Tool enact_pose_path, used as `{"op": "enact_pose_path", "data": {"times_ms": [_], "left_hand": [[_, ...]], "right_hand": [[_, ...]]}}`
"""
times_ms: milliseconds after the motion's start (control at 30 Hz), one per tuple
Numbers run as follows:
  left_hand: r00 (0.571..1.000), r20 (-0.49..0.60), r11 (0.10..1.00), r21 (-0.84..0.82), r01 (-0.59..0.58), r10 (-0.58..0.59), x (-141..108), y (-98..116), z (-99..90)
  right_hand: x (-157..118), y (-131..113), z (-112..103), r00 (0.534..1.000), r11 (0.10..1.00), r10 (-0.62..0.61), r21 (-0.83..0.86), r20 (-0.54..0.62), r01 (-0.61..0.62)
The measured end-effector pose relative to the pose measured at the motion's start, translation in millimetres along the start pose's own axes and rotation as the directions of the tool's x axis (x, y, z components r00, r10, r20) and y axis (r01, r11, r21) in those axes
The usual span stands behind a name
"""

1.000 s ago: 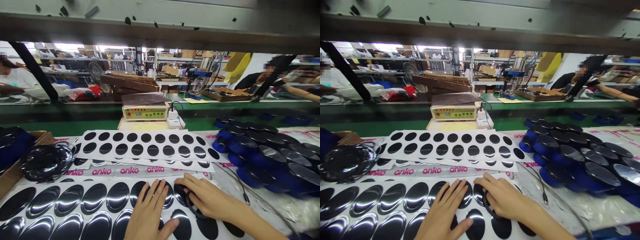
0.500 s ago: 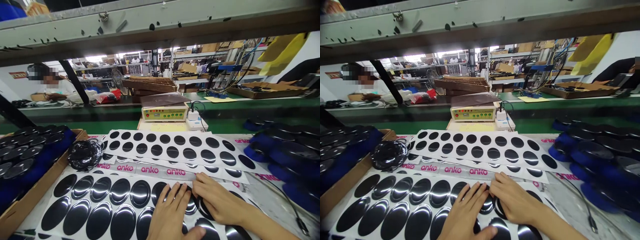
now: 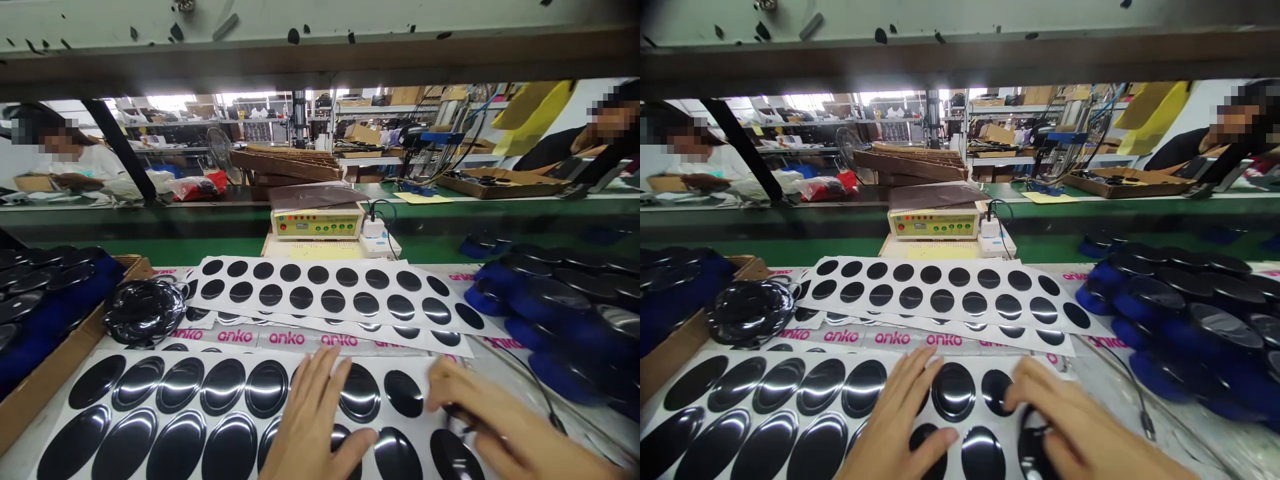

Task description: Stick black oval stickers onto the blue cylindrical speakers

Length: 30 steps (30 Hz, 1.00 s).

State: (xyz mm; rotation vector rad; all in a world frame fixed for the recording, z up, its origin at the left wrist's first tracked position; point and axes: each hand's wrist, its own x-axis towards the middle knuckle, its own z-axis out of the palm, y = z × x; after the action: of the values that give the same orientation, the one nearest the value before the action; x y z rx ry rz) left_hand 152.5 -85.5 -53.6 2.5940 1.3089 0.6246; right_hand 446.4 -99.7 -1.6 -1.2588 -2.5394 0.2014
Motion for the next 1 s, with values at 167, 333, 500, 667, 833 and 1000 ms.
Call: {"op": "enact_pose_path", "data": {"times_ms": [167, 333, 500, 667, 833, 1000], "left_hand": [[0.998, 0.008, 0.992, 0.111, 0.066, -0.067, -15, -24, -8.8], [0.997, -0.01, 0.99, 0.115, 0.076, -0.075, -19, -31, -0.3], [0.993, -0.02, 0.988, 0.1, 0.114, -0.112, -16, -29, 0.8], [0.981, -0.033, 0.981, 0.023, 0.193, -0.192, -13, -27, 3.7], [0.98, -0.054, 0.981, -0.015, 0.192, -0.192, -14, -25, 1.5], [0.983, 0.022, 0.983, 0.019, 0.181, -0.181, -13, -24, -7.6]], "right_hand": [[85, -41, 29, 0.953, 0.965, -0.131, 0.255, 0.274, 0.059], [107, -37, 53, 0.944, 0.969, -0.211, 0.181, 0.251, 0.169], [111, -39, 74, 0.954, 0.957, -0.248, -0.108, 0.169, 0.268], [113, -35, 87, 0.907, 0.887, -0.419, -0.228, -0.035, 0.401], [111, -33, 82, 0.908, 0.902, -0.41, -0.186, -0.083, 0.39], [122, -37, 83, 0.926, 0.923, -0.376, -0.083, -0.003, 0.375]]}}
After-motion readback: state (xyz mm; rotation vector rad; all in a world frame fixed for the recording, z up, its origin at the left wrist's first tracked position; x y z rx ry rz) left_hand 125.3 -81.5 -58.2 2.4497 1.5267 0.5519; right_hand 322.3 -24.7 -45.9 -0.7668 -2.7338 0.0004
